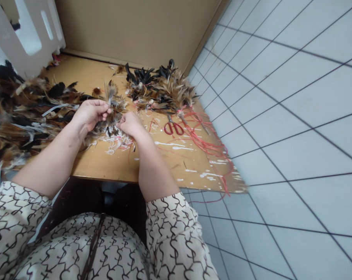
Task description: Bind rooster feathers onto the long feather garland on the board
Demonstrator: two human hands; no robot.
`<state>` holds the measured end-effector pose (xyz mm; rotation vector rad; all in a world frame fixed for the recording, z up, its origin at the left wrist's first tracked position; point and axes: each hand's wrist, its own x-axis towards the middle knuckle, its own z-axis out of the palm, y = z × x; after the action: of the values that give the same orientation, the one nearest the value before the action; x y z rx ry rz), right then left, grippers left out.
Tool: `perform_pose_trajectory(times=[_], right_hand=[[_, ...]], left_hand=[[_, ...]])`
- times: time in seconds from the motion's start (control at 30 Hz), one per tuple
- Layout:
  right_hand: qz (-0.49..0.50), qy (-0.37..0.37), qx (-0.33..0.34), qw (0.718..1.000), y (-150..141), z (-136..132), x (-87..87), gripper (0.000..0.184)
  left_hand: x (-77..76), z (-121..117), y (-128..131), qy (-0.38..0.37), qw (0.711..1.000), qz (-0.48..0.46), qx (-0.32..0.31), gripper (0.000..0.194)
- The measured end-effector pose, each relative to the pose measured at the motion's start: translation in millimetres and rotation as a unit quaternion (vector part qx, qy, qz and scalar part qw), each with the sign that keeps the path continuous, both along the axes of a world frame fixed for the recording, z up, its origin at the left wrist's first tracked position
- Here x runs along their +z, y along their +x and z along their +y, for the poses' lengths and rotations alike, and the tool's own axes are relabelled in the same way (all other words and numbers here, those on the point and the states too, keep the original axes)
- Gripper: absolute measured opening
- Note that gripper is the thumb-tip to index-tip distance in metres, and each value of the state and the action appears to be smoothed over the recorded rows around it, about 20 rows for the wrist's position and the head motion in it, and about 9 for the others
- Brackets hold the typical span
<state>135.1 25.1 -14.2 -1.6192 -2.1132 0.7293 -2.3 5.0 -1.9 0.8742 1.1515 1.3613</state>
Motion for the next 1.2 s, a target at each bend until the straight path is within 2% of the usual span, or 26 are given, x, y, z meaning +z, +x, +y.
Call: perform_pose_trajectory(times=[0.13, 0.3, 0.43, 0.57, 0.73, 0.97, 1.2], right_hand=[[-0.026, 0.009, -0.003, 1.0, -6, 1, -6.9, 0.028], [-0.005, 0.018, -0.021, 1.0, -7, 5, -10.0, 0.019], [0.128, -0.006, -0.042, 0.991, -3, 7, -8.3, 0.016], [0.3, -0.047, -0.059, 0.951, -1, 7, -6.7, 0.016], [0.377, -0.091, -0.055, 0.92, -2, 8, -1.3, 0.017], [0.426, -0.038, -0.059, 0.902, -2, 11, -4.2, 0.022], [0.434, 0.037, -0.042, 0.899, -6, 14, -11.4, 0.018]], left_hand=[[-1.1, 0, 1, 0.004, 1.0, 0.001, -0.004, 0.019], [-1.3, 0, 1, 0.005, 1.0, -0.002, -0.002, 0.02], [-0.6, 0, 0, 0.006, 1.0, -0.002, 0.002, 0.019], [-1.6, 1, 0, 0.006, 1.0, 0.0, 0.009, 0.017], [-3.3, 2, 0, 0.013, 1.0, -0.001, 0.006, 0.016], [-0.8, -1, 3, -0.031, 0.999, 0.035, -0.028, 0.017], [-3.8, -1, 7, -0.059, 0.996, 0.034, -0.05, 0.017]])
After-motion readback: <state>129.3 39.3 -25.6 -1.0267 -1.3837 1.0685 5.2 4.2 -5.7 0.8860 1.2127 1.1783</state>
